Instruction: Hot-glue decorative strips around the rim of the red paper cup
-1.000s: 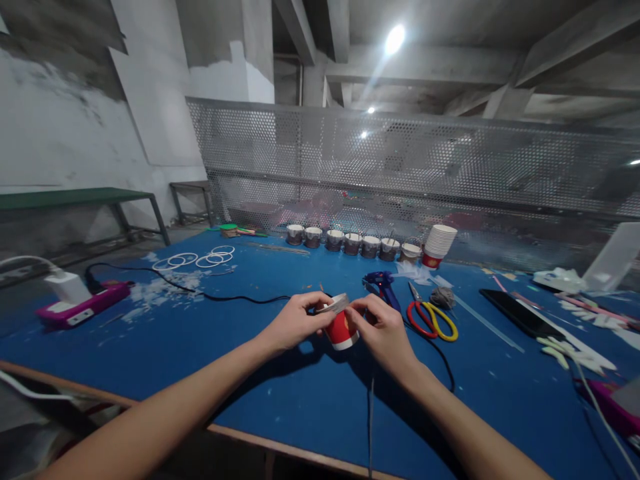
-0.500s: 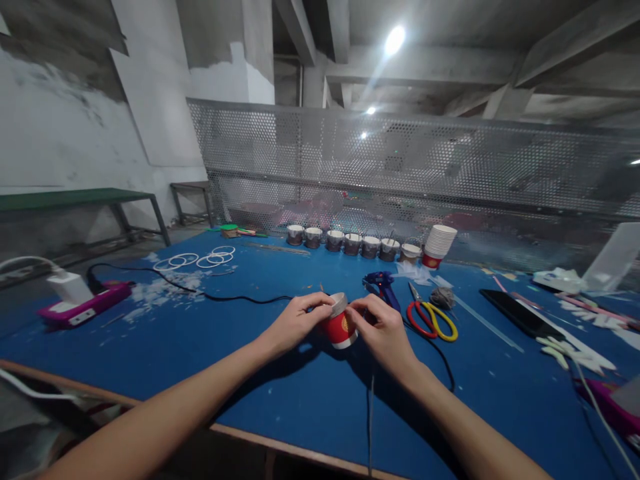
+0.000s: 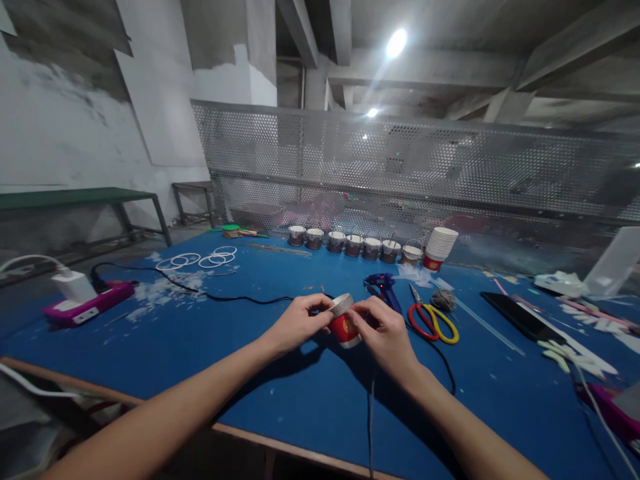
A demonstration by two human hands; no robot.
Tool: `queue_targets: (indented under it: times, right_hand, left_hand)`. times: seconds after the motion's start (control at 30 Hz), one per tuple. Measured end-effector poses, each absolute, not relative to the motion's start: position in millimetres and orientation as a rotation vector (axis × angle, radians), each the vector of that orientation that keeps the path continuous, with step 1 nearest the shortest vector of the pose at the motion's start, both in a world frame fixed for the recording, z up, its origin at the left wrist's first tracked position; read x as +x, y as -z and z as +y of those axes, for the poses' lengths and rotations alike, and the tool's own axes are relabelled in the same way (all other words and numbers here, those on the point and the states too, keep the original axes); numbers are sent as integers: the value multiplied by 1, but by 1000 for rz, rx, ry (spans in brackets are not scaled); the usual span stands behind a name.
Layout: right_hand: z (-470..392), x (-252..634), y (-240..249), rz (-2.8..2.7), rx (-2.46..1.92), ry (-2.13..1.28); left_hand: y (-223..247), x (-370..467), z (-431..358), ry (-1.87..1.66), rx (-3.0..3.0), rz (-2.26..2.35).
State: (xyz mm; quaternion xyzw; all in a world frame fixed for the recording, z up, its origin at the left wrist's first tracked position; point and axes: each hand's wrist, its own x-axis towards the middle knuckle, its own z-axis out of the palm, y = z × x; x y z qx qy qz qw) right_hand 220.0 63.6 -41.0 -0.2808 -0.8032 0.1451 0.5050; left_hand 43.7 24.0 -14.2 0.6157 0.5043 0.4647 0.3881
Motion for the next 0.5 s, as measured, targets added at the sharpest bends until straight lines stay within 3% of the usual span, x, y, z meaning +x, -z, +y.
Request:
queue_targets:
  times: [0.2,0.37,0.5]
  right_hand:
    - [53,219,36,-2063,-486,-155]
    - [46,228,21,-2196,-244,287]
    - [58,257,16,-2139,-330,441]
  left_hand:
    - [21,43,29,-1245,1615,1325]
    - [22,40,32,-1327,1634,1363]
    - [22,37,34,-1377,1600,1368]
